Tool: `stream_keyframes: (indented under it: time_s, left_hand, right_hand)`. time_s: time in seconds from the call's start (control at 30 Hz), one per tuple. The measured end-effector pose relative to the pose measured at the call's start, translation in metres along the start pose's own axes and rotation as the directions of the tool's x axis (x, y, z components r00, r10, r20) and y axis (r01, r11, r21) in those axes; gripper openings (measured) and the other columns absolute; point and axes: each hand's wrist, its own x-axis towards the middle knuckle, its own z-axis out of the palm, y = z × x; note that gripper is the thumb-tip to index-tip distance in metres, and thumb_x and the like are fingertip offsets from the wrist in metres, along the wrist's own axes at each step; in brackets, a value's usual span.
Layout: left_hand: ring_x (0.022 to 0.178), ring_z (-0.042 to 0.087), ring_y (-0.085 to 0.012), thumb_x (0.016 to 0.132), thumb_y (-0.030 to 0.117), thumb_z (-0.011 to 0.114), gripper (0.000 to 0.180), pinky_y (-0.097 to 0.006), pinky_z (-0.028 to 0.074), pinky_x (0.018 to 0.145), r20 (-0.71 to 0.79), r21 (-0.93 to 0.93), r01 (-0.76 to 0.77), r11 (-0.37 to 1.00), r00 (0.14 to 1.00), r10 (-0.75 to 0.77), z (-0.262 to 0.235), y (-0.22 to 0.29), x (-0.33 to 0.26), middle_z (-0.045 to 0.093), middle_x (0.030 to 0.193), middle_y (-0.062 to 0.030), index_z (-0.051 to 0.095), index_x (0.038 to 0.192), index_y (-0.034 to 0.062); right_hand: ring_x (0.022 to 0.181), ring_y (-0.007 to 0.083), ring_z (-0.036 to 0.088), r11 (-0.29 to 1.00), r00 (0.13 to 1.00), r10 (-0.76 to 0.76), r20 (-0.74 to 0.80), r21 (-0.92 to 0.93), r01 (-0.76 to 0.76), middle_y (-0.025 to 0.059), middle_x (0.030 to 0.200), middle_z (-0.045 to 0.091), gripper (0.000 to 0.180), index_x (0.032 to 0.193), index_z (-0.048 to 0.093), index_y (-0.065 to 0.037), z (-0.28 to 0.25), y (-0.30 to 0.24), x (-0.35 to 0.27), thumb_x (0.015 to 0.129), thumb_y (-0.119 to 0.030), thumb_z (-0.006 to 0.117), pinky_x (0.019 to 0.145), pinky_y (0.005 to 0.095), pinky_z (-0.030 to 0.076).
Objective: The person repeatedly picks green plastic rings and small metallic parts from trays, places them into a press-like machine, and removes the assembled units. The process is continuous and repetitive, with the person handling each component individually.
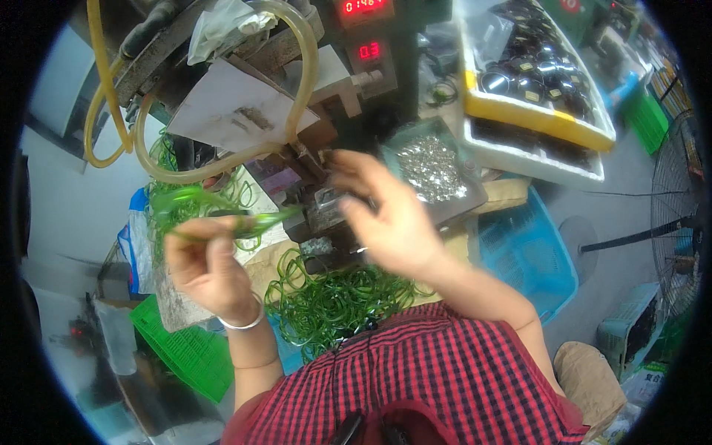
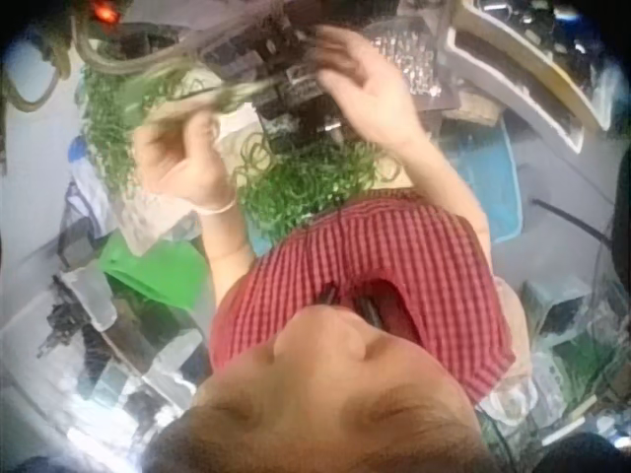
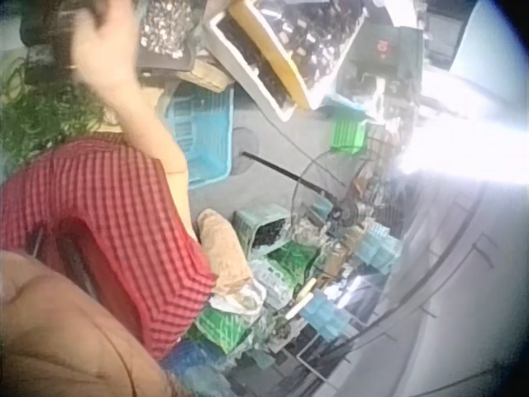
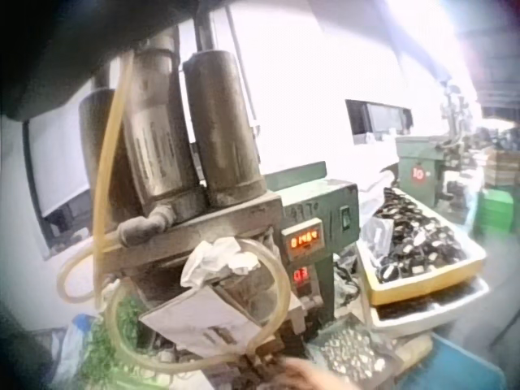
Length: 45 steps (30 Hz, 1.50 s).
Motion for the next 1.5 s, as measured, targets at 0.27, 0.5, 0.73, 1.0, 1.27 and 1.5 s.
stream_keyframes:
  time_s: [0.27,0.5,0.73,1.0,1.27,1.5]
  left_hand:
    - [0.079,0.063,-0.011,0.083,-0.001,0.071,0.012,-0.024,0.05,0.072,0.148,0.076,0.221,0.972,0.962,-0.23,0.041,-0.019,0.001,0.069,0.09,-0.0071,0.066,0.094,-0.0028]
    - [0.071,0.065,-0.0174,0.081,0.002,0.073,0.013,-0.028,0.051,0.065,0.113,0.157,0.091,0.984,0.988,-0.109,0.047,-0.024,0.004,0.067,0.083,-0.0113,0.066,0.091,-0.0028]
    - [0.069,0.066,-0.0215,0.081,0.005,0.073,0.018,-0.029,0.052,0.063,0.096,0.114,0.086,0.99,0.991,-0.097,0.048,-0.031,0.004,0.068,0.085,-0.0149,0.066,0.095,-0.0039]
    - [0.106,0.061,-0.0293,0.077,0.012,0.077,0.045,-0.037,0.046,0.094,0.148,0.72,-0.154,0.677,0.987,0.067,-0.051,-0.034,-0.018,0.065,0.115,-0.0151,0.06,0.119,0.0052]
    - [0.122,0.044,-0.0407,0.069,0.032,0.081,0.051,-0.045,0.038,0.104,0.069,0.993,0.019,0.116,0.708,-0.703,-0.199,-0.142,-0.028,0.047,0.139,-0.0213,0.066,0.113,0.0105]
    - [0.116,0.05,-0.0384,0.077,0.024,0.073,0.021,-0.042,0.041,0.099,-0.017,0.815,0.342,0.469,0.822,-0.569,-0.165,-0.185,-0.069,0.059,0.122,-0.0206,0.07,0.086,0.0056]
  right_hand:
    - [0.127,0.0363,0.048,0.272,0.949,-0.297,-0.107,-0.962,-0.023,0.017,0.124,0.059,0.019,0.09,0.067,-0.005,-0.097,0.093,0.011,0.075,-0.012,0.073,0.098,0.0483,0.044]
    - [0.102,0.031,0.064,0.486,0.904,-0.344,-0.254,-0.872,-0.061,0.0139,0.1,0.068,0.014,0.094,0.07,-0.003,-0.107,0.097,0.011,0.083,-0.011,0.068,0.091,0.0392,0.048]
    - [0.09,0.0234,0.065,0.733,0.931,-0.202,-0.305,-0.677,-0.062,0.0123,0.094,0.069,0.013,0.096,0.071,-0.001,-0.087,0.076,0.019,0.085,-0.007,0.067,0.083,0.0326,0.049]
    - [0.09,0.0167,0.065,0.787,0.922,-0.127,-0.366,-0.603,-0.131,0.0098,0.097,0.072,0.019,0.103,0.072,-0.002,-0.105,0.072,0.0,0.085,-0.004,0.066,0.084,0.0281,0.049]
    - [0.087,0.0155,0.065,0.82,0.931,-0.098,-0.352,-0.559,-0.126,0.01,0.096,0.071,0.017,0.1,0.071,-0.001,-0.078,0.072,0.023,0.085,-0.009,0.067,0.082,0.0281,0.049]
    - [0.09,0.0214,0.064,0.707,0.885,-0.294,-0.362,-0.705,-0.054,0.0114,0.094,0.069,0.013,0.096,0.071,-0.001,-0.101,0.079,-0.002,0.084,-0.005,0.067,0.083,0.0314,0.049]
